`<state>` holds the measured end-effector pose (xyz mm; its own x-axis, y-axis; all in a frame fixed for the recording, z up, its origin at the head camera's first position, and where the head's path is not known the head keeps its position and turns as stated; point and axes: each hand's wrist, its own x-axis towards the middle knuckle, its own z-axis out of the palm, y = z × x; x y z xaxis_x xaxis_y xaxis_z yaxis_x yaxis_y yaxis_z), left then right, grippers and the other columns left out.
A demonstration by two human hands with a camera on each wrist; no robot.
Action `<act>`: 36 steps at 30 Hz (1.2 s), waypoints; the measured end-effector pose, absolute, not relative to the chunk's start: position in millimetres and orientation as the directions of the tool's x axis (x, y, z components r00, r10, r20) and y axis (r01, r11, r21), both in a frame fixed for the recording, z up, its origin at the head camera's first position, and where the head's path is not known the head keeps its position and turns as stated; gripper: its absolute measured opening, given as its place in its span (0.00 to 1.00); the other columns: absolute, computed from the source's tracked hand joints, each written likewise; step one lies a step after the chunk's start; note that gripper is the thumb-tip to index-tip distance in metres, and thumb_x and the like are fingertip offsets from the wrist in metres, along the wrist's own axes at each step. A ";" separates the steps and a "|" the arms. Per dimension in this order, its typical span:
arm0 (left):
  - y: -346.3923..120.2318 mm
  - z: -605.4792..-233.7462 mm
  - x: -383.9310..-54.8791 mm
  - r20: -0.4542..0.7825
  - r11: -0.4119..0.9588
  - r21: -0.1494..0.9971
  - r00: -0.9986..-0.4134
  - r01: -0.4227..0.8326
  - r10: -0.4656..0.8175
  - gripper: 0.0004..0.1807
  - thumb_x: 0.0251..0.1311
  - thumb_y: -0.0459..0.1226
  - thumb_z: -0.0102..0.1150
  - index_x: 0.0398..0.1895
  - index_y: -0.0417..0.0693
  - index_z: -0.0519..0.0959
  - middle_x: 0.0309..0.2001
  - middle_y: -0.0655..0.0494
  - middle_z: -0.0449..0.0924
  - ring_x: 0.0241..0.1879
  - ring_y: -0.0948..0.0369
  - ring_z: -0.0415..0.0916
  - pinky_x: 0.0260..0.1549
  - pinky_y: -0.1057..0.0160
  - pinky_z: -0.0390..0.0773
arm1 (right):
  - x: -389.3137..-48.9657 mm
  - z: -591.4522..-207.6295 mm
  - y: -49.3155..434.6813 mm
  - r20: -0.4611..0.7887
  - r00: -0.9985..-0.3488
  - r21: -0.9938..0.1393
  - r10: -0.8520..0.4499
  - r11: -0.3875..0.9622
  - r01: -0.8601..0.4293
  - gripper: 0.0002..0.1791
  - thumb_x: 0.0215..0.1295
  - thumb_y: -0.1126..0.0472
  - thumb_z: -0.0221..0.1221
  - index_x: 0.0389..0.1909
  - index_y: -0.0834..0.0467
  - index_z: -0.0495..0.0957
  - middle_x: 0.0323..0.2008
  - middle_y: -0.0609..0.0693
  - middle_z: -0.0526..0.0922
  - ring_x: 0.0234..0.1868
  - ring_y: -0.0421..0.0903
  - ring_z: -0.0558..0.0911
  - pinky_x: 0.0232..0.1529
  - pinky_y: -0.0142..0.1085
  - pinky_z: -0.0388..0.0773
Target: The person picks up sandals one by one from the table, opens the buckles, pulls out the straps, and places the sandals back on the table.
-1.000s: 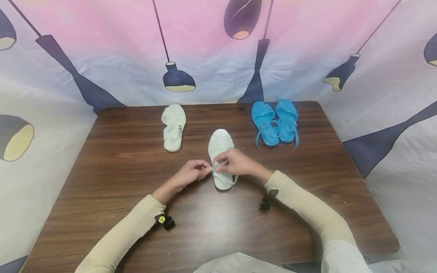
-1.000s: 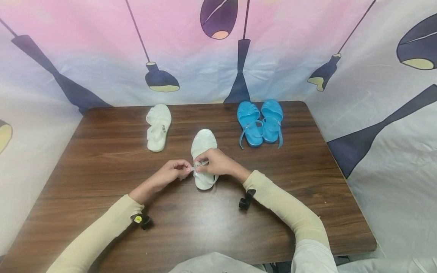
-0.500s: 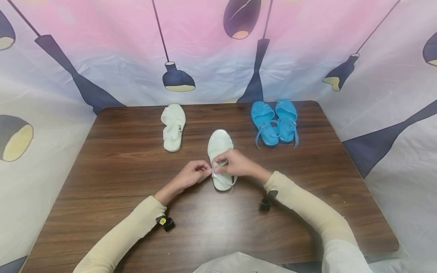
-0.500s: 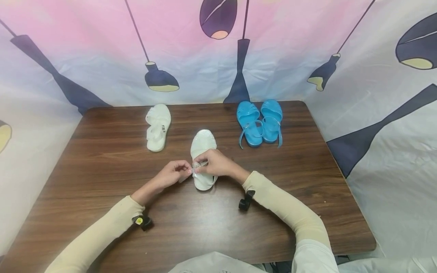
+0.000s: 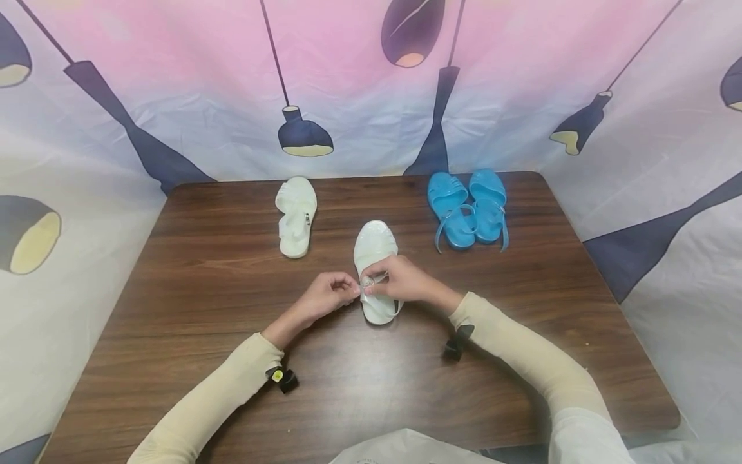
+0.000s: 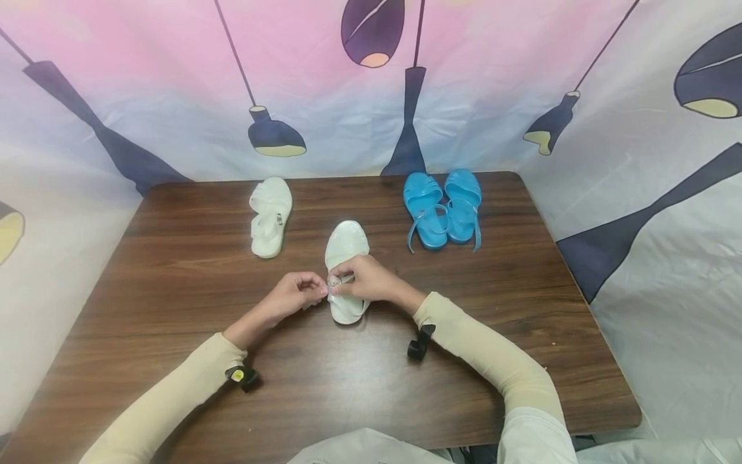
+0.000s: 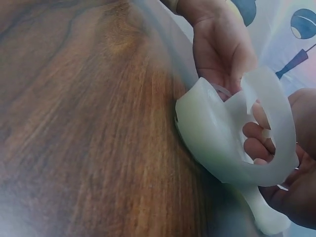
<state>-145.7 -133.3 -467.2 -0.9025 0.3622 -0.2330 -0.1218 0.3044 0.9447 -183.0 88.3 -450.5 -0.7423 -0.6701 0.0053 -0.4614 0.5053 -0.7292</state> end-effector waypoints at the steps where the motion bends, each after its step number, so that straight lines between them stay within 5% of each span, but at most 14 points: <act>1: -132.7 -467.2 -146.0 -0.216 0.294 0.949 -0.911 -0.112 0.351 0.07 0.67 0.30 0.63 0.40 0.32 0.82 0.28 0.55 0.80 0.24 0.63 0.72 0.22 0.70 0.71 | -183.0 -450.7 88.0 0.008 -0.745 -0.732 -0.667 0.504 -0.459 0.10 0.61 0.60 0.73 0.44 0.54 0.89 0.38 0.42 0.88 0.38 0.37 0.82 0.42 0.32 0.82; 12: -134.5 -463.5 -146.4 -0.208 0.283 0.953 -0.912 -0.108 0.353 0.08 0.65 0.30 0.65 0.41 0.31 0.83 0.32 0.51 0.86 0.31 0.63 0.81 0.31 0.69 0.80 | -183.4 -455.3 87.8 0.022 -0.763 -0.740 -0.646 0.502 -0.447 0.12 0.60 0.58 0.73 0.44 0.54 0.89 0.40 0.42 0.90 0.39 0.36 0.84 0.43 0.32 0.81; 19: -141.6 -464.9 -142.1 -0.264 0.297 0.943 -0.880 -0.150 0.394 0.11 0.71 0.34 0.60 0.42 0.30 0.82 0.28 0.55 0.82 0.28 0.63 0.77 0.30 0.68 0.77 | -183.5 -458.7 89.9 0.036 -0.765 -0.751 -0.643 0.488 -0.446 0.13 0.60 0.58 0.73 0.45 0.55 0.88 0.40 0.42 0.90 0.42 0.37 0.84 0.46 0.33 0.82; 28: -135.4 -470.9 -141.3 -0.185 0.220 0.970 -0.900 -0.103 0.395 0.10 0.73 0.31 0.57 0.40 0.29 0.80 0.28 0.55 0.78 0.29 0.62 0.74 0.30 0.68 0.75 | -183.9 -458.0 87.5 0.020 -0.756 -0.771 -0.655 0.471 -0.428 0.13 0.59 0.58 0.74 0.45 0.55 0.88 0.40 0.43 0.90 0.43 0.38 0.84 0.47 0.34 0.82; 36: -135.3 -467.6 -142.4 -0.214 0.247 0.961 -0.905 -0.127 0.368 0.11 0.72 0.34 0.59 0.42 0.30 0.82 0.29 0.54 0.82 0.29 0.62 0.77 0.31 0.68 0.78 | -183.4 -459.4 86.6 0.017 -0.763 -0.767 -0.646 0.482 -0.424 0.12 0.59 0.58 0.74 0.44 0.54 0.88 0.38 0.41 0.89 0.40 0.37 0.83 0.46 0.34 0.81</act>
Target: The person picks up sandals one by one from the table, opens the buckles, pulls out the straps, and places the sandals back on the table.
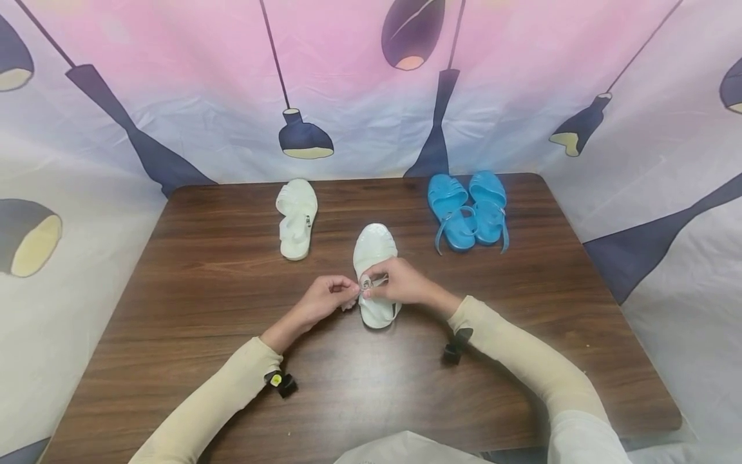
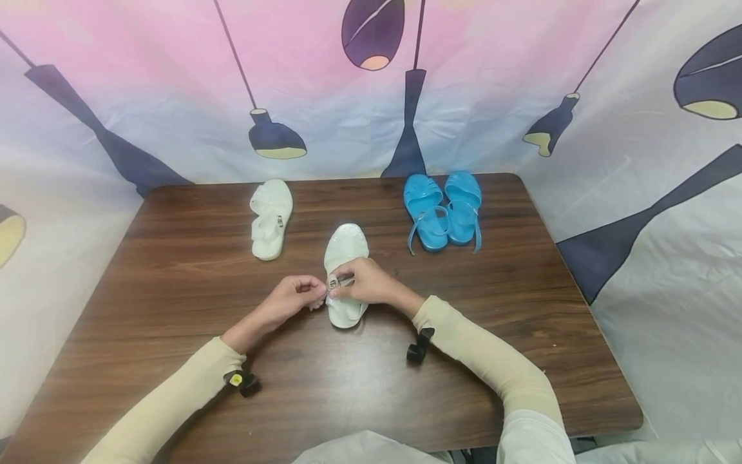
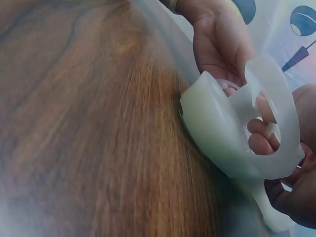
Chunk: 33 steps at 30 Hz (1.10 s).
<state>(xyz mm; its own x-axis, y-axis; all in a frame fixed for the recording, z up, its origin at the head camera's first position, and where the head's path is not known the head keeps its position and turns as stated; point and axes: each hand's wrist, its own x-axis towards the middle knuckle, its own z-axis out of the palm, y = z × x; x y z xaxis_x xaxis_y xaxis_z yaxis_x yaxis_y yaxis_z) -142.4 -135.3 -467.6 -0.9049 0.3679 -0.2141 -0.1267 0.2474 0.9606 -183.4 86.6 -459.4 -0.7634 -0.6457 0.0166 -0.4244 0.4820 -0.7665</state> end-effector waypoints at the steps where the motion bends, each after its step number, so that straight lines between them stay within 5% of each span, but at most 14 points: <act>1: -136.0 -465.6 -141.5 -0.223 0.269 0.955 -0.904 -0.127 0.366 0.11 0.72 0.34 0.59 0.42 0.31 0.82 0.30 0.53 0.83 0.30 0.62 0.77 0.31 0.67 0.78 | -182.9 -459.9 86.4 0.017 -0.766 -0.764 -0.643 0.485 -0.425 0.13 0.59 0.58 0.74 0.44 0.55 0.88 0.38 0.42 0.89 0.41 0.37 0.83 0.46 0.34 0.81; 9: -139.1 -459.5 -137.4 -0.272 0.400 0.910 -0.886 -0.109 0.377 0.09 0.70 0.36 0.60 0.41 0.37 0.82 0.31 0.52 0.82 0.32 0.61 0.76 0.32 0.65 0.77 | -180.3 -460.1 87.8 0.019 -0.775 -0.774 -0.632 0.481 -0.412 0.15 0.60 0.59 0.73 0.46 0.58 0.88 0.41 0.45 0.90 0.44 0.39 0.84 0.49 0.35 0.82; 18: -137.2 -463.2 -143.1 -0.223 0.314 0.944 -0.894 -0.099 0.388 0.09 0.71 0.35 0.59 0.42 0.36 0.82 0.30 0.57 0.78 0.31 0.61 0.74 0.29 0.67 0.73 | -181.7 -462.9 86.9 0.030 -0.774 -0.805 -0.632 0.444 -0.393 0.14 0.59 0.59 0.74 0.45 0.59 0.88 0.39 0.46 0.90 0.41 0.39 0.84 0.48 0.35 0.82; 33: -141.2 -455.3 -139.9 -0.290 0.403 0.907 -0.873 -0.121 0.392 0.11 0.69 0.37 0.61 0.45 0.36 0.82 0.38 0.46 0.85 0.35 0.59 0.81 0.34 0.63 0.81 | -181.7 -467.2 86.9 0.039 -0.784 -0.824 -0.620 0.424 -0.376 0.15 0.61 0.61 0.73 0.48 0.61 0.87 0.44 0.50 0.90 0.46 0.41 0.85 0.50 0.35 0.83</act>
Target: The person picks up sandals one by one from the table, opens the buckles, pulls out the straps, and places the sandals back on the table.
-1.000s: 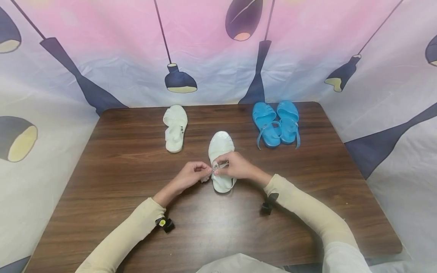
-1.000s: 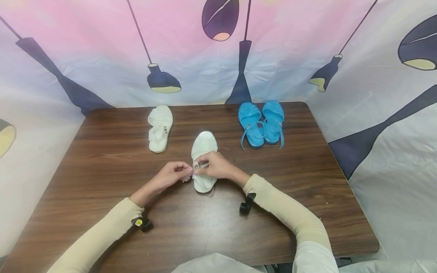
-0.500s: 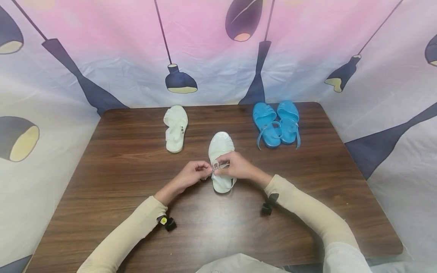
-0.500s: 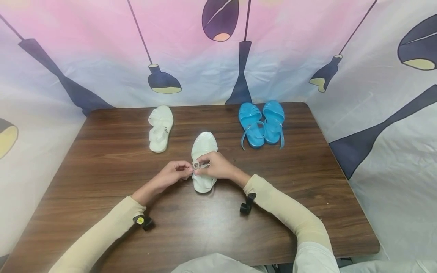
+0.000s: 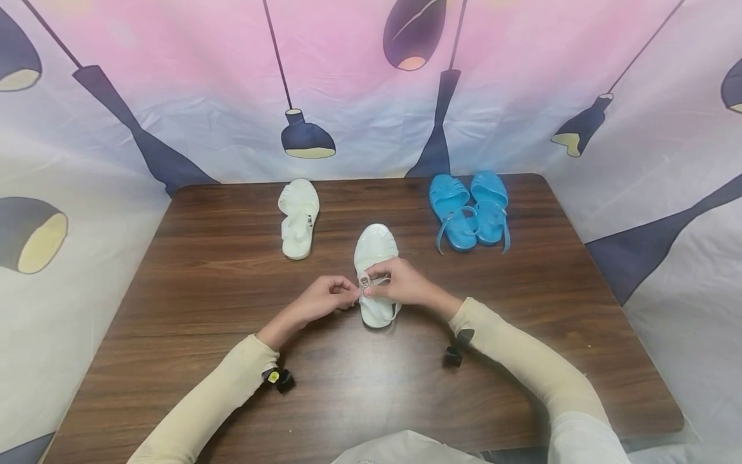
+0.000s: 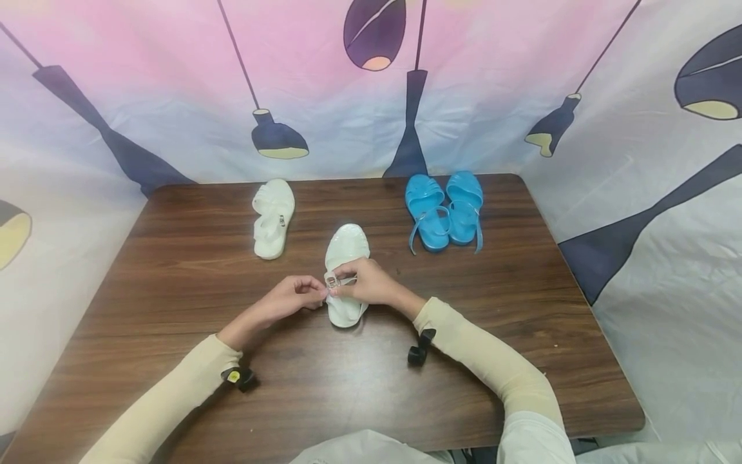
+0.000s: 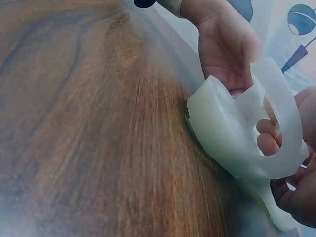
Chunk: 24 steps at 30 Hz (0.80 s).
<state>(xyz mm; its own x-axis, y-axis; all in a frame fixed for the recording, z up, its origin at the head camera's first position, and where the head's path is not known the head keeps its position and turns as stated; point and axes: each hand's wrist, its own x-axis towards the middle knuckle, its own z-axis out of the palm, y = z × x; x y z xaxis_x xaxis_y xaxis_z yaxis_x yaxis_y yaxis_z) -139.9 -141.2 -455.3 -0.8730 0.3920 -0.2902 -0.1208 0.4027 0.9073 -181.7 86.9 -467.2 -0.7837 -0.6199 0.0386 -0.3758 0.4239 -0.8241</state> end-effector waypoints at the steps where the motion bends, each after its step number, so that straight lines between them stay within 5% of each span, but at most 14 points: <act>1: -142.0 -455.7 -140.0 -0.293 0.405 0.906 -0.870 -0.121 0.397 0.11 0.69 0.37 0.61 0.45 0.36 0.82 0.38 0.46 0.86 0.36 0.59 0.82 0.35 0.63 0.81 | -181.5 -466.6 87.1 0.038 -0.784 -0.825 -0.619 0.424 -0.374 0.16 0.61 0.60 0.73 0.48 0.61 0.87 0.44 0.50 0.90 0.46 0.42 0.86 0.51 0.35 0.83; 9: -144.5 -459.8 -142.6 -0.233 0.373 0.925 -0.874 -0.065 0.427 0.08 0.69 0.33 0.62 0.43 0.35 0.82 0.35 0.49 0.83 0.33 0.61 0.78 0.33 0.65 0.78 | -180.8 -462.7 87.0 0.023 -0.790 -0.820 -0.612 0.441 -0.365 0.17 0.60 0.60 0.73 0.48 0.61 0.87 0.44 0.50 0.90 0.44 0.41 0.85 0.50 0.35 0.82; 24: -138.5 -461.8 -149.0 -0.309 0.263 0.941 -0.859 -0.213 0.408 0.09 0.66 0.31 0.59 0.43 0.30 0.82 0.30 0.59 0.79 0.34 0.62 0.74 0.37 0.64 0.77 | -180.2 -459.8 87.0 0.025 -0.765 -0.793 -0.643 0.454 -0.407 0.14 0.59 0.58 0.73 0.46 0.58 0.88 0.38 0.44 0.89 0.36 0.35 0.81 0.40 0.31 0.81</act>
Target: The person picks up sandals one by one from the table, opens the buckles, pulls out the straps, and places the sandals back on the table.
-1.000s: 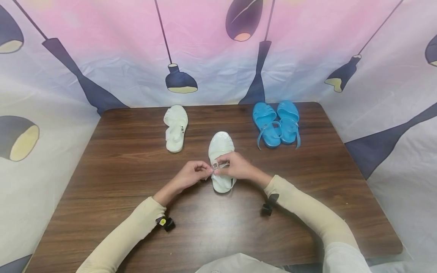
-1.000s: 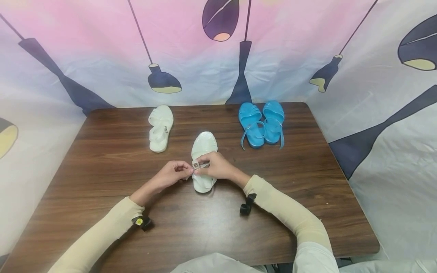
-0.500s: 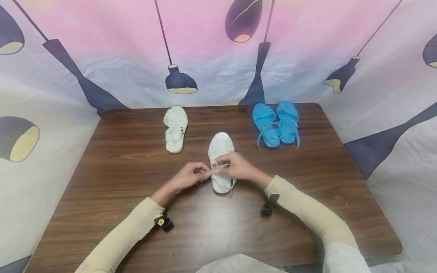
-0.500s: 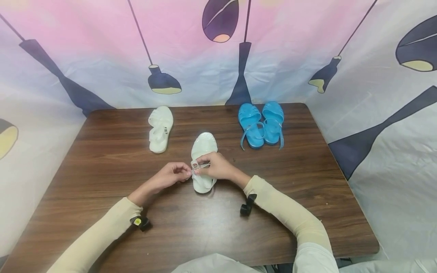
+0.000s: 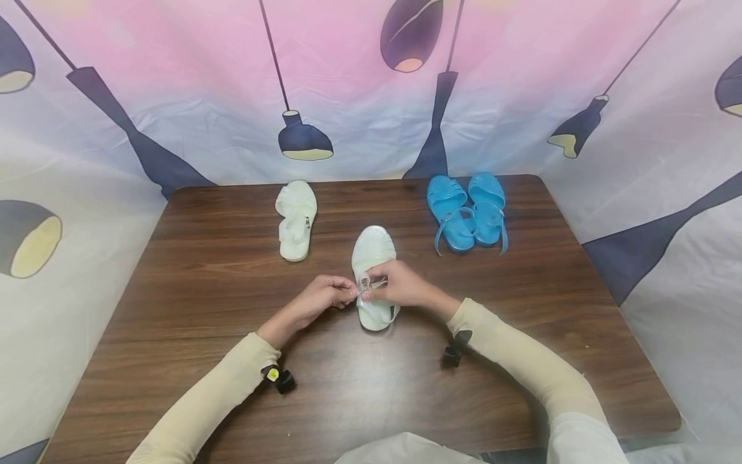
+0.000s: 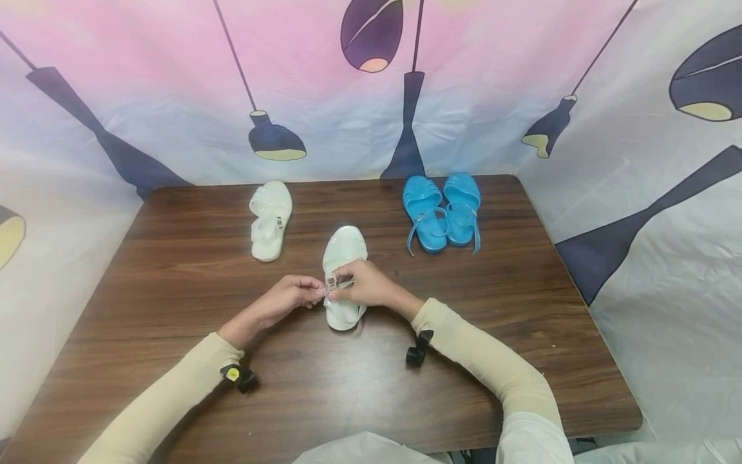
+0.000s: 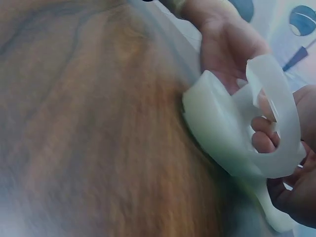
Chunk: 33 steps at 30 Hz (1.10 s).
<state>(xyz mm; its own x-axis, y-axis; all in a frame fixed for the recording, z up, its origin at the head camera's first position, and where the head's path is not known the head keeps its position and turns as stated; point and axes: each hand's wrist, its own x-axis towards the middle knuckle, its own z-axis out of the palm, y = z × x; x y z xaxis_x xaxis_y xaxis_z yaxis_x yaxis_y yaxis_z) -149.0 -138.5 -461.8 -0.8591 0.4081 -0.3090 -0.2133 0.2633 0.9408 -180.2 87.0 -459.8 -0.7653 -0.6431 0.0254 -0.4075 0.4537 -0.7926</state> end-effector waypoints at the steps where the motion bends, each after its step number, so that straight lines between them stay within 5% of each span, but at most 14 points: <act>1: -137.7 -460.6 -148.8 -0.307 0.264 0.941 -0.861 -0.211 0.406 0.09 0.66 0.31 0.59 0.42 0.30 0.82 0.31 0.59 0.80 0.34 0.62 0.75 0.37 0.65 0.78 | -179.7 -460.1 86.8 0.027 -0.763 -0.795 -0.646 0.448 -0.408 0.14 0.59 0.58 0.73 0.45 0.58 0.88 0.37 0.44 0.89 0.35 0.35 0.81 0.40 0.31 0.81; 8: -137.2 -458.6 -146.0 -0.282 0.327 0.931 -0.890 -0.163 0.358 0.09 0.65 0.32 0.64 0.42 0.33 0.83 0.33 0.51 0.85 0.30 0.61 0.79 0.32 0.65 0.79 | -179.3 -463.6 87.4 0.027 -0.776 -0.815 -0.630 0.435 -0.382 0.15 0.60 0.59 0.73 0.46 0.59 0.88 0.40 0.47 0.90 0.42 0.39 0.85 0.46 0.33 0.83; 15: -138.7 -458.9 -141.8 -0.274 0.282 0.945 -0.876 -0.167 0.396 0.09 0.69 0.31 0.60 0.45 0.30 0.80 0.36 0.44 0.85 0.34 0.60 0.81 0.39 0.62 0.84 | -179.0 -465.2 87.9 0.016 -0.791 -0.823 -0.612 0.441 -0.359 0.17 0.60 0.60 0.73 0.50 0.60 0.87 0.45 0.51 0.90 0.46 0.42 0.86 0.49 0.34 0.83; 24: -136.8 -461.2 -141.0 -0.285 0.239 0.951 -0.857 -0.197 0.430 0.06 0.71 0.28 0.56 0.43 0.30 0.77 0.34 0.49 0.82 0.34 0.62 0.79 0.37 0.66 0.83 | -177.1 -459.8 86.4 0.017 -0.787 -0.813 -0.617 0.449 -0.370 0.18 0.60 0.59 0.73 0.49 0.61 0.87 0.45 0.51 0.90 0.45 0.42 0.85 0.49 0.35 0.82; 33: -139.0 -463.7 -142.0 -0.250 0.204 0.963 -0.872 -0.177 0.421 0.07 0.70 0.28 0.57 0.43 0.28 0.78 0.31 0.54 0.80 0.33 0.62 0.77 0.35 0.68 0.81 | -175.5 -460.4 83.8 0.021 -0.760 -0.812 -0.649 0.432 -0.392 0.10 0.59 0.59 0.74 0.40 0.57 0.88 0.32 0.43 0.88 0.33 0.37 0.81 0.38 0.31 0.81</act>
<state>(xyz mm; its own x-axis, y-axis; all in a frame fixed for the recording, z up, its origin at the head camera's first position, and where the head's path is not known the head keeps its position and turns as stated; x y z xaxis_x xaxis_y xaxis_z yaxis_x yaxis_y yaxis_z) -142.0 -139.0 -463.7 -0.8722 0.4206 -0.2496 -0.1770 0.2043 0.9628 -175.5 83.8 -460.4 -0.7604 -0.6492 0.0211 -0.3916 0.4323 -0.8122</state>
